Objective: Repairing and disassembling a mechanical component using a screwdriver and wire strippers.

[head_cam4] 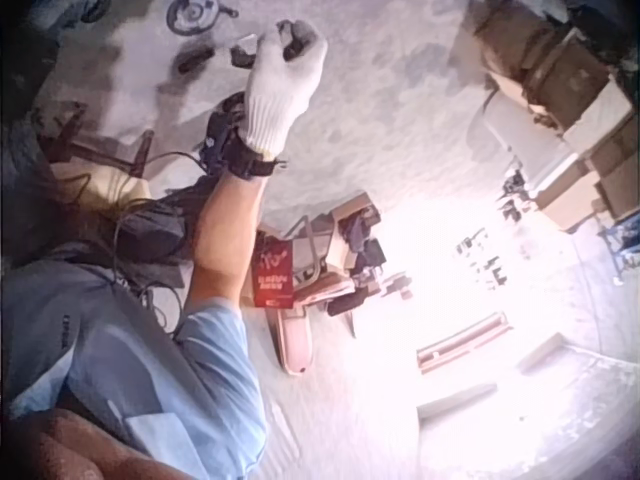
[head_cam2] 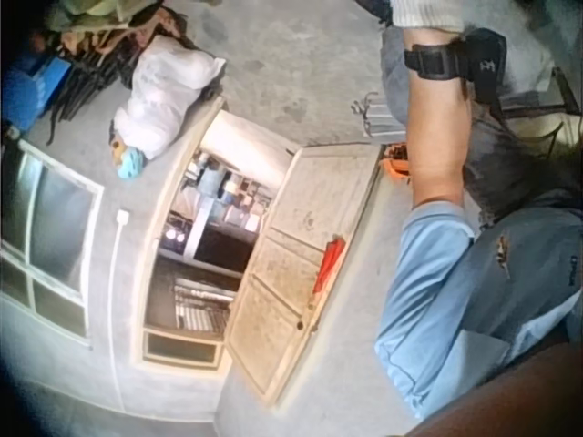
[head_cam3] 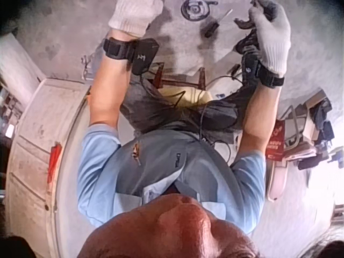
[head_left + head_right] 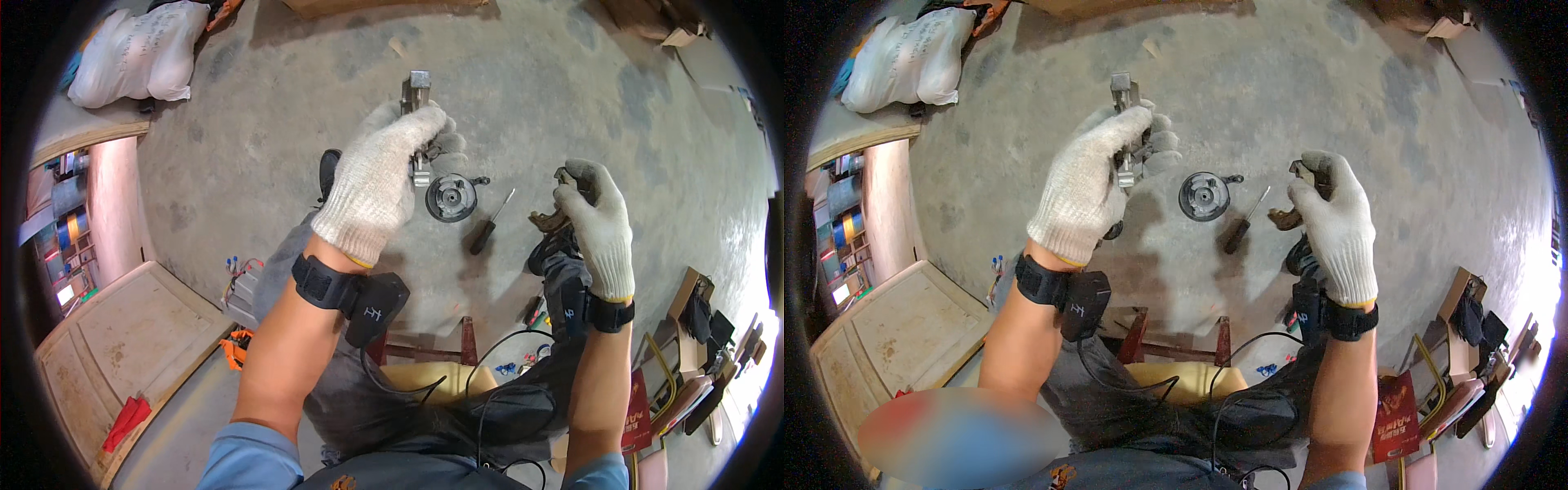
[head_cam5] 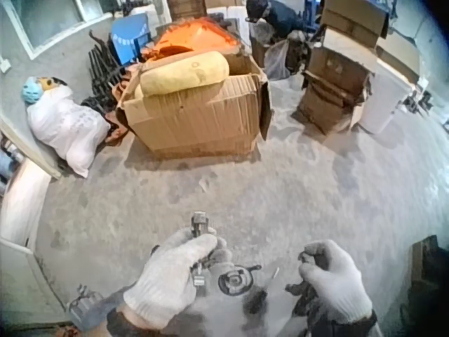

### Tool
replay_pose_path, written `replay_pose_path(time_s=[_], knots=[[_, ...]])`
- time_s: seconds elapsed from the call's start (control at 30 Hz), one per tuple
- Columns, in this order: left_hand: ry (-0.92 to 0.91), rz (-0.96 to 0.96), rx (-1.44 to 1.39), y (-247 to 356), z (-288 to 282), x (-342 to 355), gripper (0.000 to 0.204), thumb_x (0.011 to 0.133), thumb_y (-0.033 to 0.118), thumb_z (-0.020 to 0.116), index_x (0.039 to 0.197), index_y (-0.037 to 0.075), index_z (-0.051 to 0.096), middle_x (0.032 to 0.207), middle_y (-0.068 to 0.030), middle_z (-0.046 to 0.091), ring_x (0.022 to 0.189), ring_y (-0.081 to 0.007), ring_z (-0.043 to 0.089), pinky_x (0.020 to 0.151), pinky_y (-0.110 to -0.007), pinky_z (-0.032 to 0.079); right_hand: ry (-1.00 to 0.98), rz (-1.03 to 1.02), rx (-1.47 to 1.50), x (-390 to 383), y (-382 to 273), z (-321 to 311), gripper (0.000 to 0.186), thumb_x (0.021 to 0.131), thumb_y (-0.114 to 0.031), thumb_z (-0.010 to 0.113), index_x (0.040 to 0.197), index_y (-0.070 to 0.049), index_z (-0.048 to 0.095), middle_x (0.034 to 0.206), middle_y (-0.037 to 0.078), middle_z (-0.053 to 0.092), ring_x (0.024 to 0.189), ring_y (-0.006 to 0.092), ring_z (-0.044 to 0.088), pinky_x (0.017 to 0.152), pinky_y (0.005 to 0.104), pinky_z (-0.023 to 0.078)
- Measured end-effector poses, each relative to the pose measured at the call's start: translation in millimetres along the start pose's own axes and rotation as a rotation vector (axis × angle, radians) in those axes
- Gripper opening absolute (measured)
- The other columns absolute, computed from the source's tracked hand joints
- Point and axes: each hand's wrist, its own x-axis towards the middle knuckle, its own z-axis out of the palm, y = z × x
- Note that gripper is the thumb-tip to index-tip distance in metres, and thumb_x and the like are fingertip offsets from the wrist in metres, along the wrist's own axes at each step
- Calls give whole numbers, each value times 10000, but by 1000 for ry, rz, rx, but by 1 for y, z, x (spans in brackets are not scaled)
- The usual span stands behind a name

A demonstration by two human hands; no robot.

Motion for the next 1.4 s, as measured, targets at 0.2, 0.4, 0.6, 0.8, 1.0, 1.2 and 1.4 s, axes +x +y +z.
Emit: replay_pose_path(time_s=[0.2,0.4,0.6,0.8,1.0,1.2,1.4], knots=[[-6,-27,-56,5,-1,2,281,1074,30,528,1318,-92,595,1251,-178,678,1144,-260,704,1029,-397,602,-26,37,-170,29,63,16,385,937,-151,678,1271,39,656,1132,141,754,991,233,757,856,348,578],[48,-132,-324,8,4,4,246,1058,148,624,1198,-54,633,1097,-164,715,980,-259,735,905,-384,636,-37,196,-356,50,196,56,442,854,-279,750,1167,29,701,1020,208,772,971,313,763,864,383,583],[60,-146,-341,6,-1,-2,253,1050,178,648,1184,-36,632,1077,-151,721,921,-245,746,841,-358,643,-133,308,-389,51,224,79,488,819,-288,781,1166,45,697,1008,209,771,970,308,759,867,371,583],[31,-160,-343,4,-5,0,277,1038,183,667,1203,-36,624,1087,-167,718,942,-264,748,839,-365,653,-133,280,-368,62,249,104,452,842,-291,772,1149,32,699,1000,197,773,973,301,756,869,381,579],[-16,-151,-294,-2,-8,0,276,1032,174,672,1194,-43,622,1083,-168,716,954,-270,748,828,-381,660,-3,241,-521,64,249,93,468,858,-184,746,1259,49,680,1150,156,774,1036,227,739,921,322,552],[-111,-129,-395,3,-1,0,265,1025,170,677,1189,-30,623,1086,-159,713,969,-268,742,855,-392,651,59,257,-63,79,153,34,434,904,-197,725,1265,41,699,1092,117,762,913,172,712,825,308,580],[-52,-198,-399,3,-5,-2,257,1031,190,672,1186,-9,627,1066,-135,708,954,-249,735,847,-389,644,7,-20,30,8,-27,15,301,995,-149,640,1230,28,702,934,41,718,712,85,604,660,248,513]])
